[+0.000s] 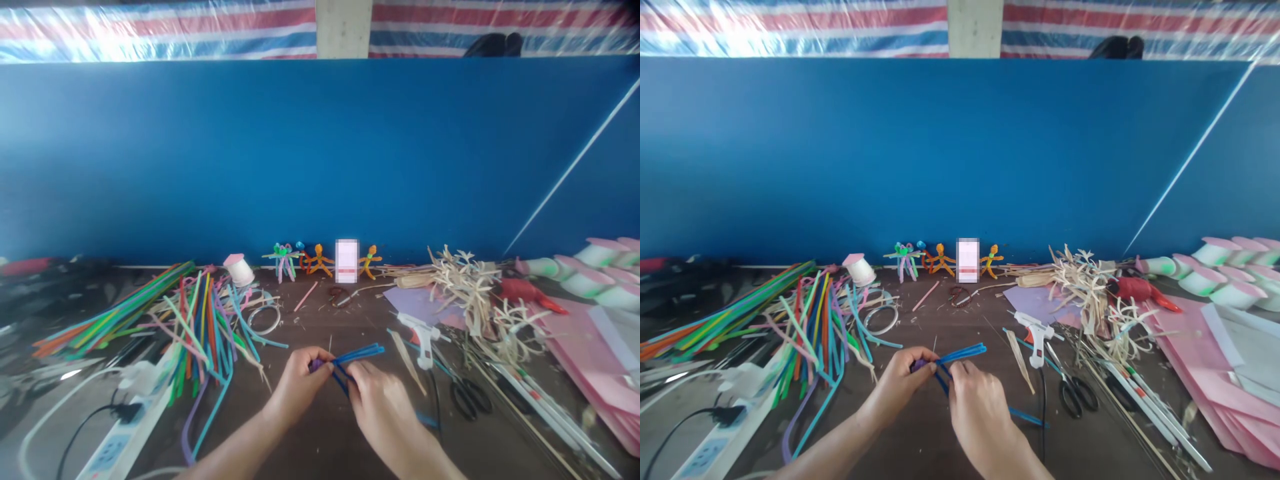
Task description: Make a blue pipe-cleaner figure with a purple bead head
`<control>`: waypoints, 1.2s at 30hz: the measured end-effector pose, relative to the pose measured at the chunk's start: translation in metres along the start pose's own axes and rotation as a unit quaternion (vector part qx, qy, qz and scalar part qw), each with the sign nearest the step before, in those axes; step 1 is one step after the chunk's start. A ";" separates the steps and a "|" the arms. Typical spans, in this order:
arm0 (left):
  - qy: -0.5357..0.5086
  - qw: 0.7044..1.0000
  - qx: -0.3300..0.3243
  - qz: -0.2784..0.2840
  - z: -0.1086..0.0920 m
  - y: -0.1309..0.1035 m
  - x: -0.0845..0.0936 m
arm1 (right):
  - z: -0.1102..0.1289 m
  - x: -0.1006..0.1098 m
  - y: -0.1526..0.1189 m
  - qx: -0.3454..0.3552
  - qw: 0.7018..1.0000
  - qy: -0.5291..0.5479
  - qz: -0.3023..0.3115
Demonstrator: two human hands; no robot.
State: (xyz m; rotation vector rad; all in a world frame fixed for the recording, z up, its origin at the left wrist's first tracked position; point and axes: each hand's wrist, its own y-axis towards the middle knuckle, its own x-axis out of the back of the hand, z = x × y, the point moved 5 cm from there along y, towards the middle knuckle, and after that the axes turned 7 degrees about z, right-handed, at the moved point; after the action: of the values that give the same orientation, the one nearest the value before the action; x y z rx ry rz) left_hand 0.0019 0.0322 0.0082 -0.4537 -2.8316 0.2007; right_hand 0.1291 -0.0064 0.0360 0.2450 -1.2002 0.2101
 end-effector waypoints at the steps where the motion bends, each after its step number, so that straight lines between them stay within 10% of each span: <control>1: 0.012 1.000 -0.002 0.000 0.000 0.000 0.000 | 0.003 0.001 0.000 0.005 1.000 -0.026 0.006; 27: 0.161 0.974 -0.131 0.094 -0.012 -0.013 -0.013 | -0.007 0.034 0.032 0.103 0.984 0.076 0.128; 36: 0.071 0.991 -0.018 0.112 0.000 -0.008 -0.004 | -0.015 0.048 0.034 0.123 0.971 0.184 0.087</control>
State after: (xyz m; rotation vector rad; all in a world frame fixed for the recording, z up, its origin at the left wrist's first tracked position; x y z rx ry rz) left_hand 0.0032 0.0234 0.0087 -0.7642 -2.6457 0.1539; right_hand 0.1490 0.0320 0.0784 0.3028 -0.8255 0.5362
